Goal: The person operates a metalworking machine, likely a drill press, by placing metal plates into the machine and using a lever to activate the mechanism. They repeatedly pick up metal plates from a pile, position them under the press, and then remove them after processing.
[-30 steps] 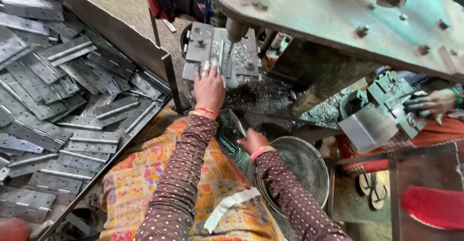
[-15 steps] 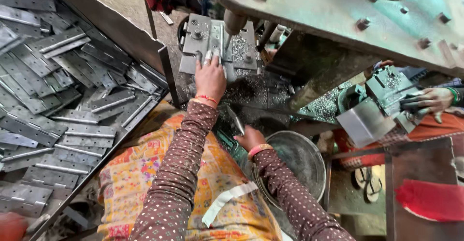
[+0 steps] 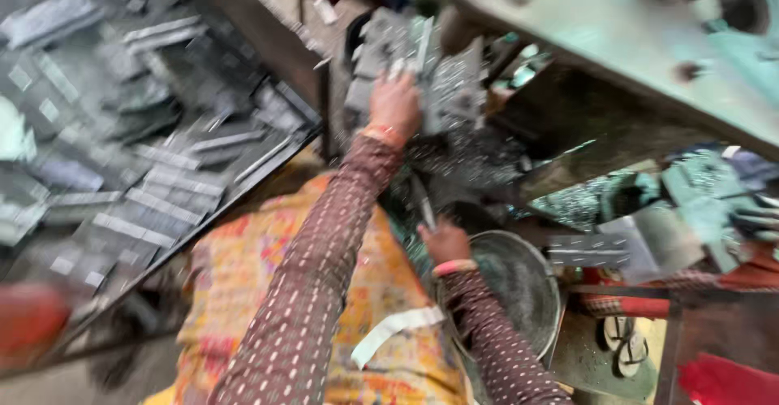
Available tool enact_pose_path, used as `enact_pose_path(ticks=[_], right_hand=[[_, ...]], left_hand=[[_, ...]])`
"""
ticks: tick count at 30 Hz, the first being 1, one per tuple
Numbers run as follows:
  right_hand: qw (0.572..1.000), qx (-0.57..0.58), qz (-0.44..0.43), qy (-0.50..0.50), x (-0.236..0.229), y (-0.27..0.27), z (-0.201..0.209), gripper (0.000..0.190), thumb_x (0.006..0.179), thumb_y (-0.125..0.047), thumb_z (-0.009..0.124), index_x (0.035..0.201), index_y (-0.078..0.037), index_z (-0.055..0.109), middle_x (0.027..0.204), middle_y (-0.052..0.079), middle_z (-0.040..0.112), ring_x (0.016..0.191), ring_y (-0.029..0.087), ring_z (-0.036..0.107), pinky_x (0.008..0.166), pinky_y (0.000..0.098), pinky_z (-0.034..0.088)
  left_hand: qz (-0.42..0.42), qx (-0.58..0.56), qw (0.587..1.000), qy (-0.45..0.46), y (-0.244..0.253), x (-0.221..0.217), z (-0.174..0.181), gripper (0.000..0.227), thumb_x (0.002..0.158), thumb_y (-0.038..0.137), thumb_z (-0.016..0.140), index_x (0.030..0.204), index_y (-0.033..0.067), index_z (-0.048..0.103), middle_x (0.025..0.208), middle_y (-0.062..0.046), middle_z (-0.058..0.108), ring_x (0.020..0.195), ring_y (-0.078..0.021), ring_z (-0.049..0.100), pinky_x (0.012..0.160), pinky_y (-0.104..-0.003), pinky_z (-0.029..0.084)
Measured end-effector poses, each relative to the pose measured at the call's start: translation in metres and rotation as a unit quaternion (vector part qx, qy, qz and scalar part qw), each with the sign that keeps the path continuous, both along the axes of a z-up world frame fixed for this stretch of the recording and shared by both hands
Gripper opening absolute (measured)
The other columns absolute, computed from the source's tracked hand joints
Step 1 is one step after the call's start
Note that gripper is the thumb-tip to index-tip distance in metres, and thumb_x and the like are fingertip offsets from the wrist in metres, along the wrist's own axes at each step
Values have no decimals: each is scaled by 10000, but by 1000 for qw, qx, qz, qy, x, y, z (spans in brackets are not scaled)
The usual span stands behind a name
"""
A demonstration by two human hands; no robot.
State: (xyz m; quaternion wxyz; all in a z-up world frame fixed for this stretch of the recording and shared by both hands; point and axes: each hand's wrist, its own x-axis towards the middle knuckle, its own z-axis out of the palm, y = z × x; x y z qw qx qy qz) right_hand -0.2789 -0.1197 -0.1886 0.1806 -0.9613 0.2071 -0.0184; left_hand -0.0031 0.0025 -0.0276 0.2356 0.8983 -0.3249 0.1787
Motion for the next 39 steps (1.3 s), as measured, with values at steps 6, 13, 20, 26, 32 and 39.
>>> enact_pose_path(ticks=[6, 13, 20, 26, 32, 39], right_hand=[[997, 36, -13, 72, 13, -10, 58, 528, 835, -542, 750, 940, -32, 660, 855, 268, 708, 845, 489, 678, 721, 552, 532], [988, -12, 5, 151, 36, -5, 134, 583, 832, -597, 713, 956, -28, 682, 885, 250, 719, 860, 457, 697, 756, 528, 533], [987, -2, -14, 160, 35, 0, 140, 564, 831, -588, 698, 994, -48, 694, 880, 239, 723, 853, 440, 703, 759, 510, 532], [986, 5, -14, 164, 34, 2, 144, 558, 842, -584, 692, 961, -38, 693, 847, 227, 725, 828, 424, 712, 755, 505, 534], [990, -7, 5, 138, 34, -3, 133, 552, 834, -590, 702, 948, -50, 695, 853, 223, 727, 843, 428, 705, 759, 514, 533], [992, -7, -7, 128, 36, -2, 118, 566, 823, -592, 729, 950, -42, 693, 904, 228, 728, 879, 440, 696, 764, 525, 540]], left_hand=[[27, -114, 990, -83, 88, -32, -2, 184, 950, 229, 638, 1078, 102, 678, 1166, -90, 643, 1071, -286, 659, 1015, -462, 458], [254, 88, 961, -71, 287, 29, -97, 420, 873, 106, 628, 1287, 173, 641, 1161, -68, 659, 1074, -274, 666, 943, -547, 435], [129, 165, 962, 177, 344, 64, -127, 578, 756, 114, 758, 1310, 103, 594, 1133, -167, 626, 1097, -361, 635, 1100, -591, 380], [111, 102, 979, 139, 342, 78, -138, 525, 857, -32, 641, 1373, 56, 594, 1177, -260, 608, 965, -411, 667, 831, -478, 571], [101, 160, 982, 22, 349, 43, -140, 241, 871, 130, 623, 1065, 241, 712, 978, -54, 714, 949, -324, 700, 722, -465, 575], [180, 17, 981, -65, 286, 4, -19, 331, 893, 75, 661, 1216, 148, 669, 882, -74, 695, 834, -342, 651, 694, -451, 528]])
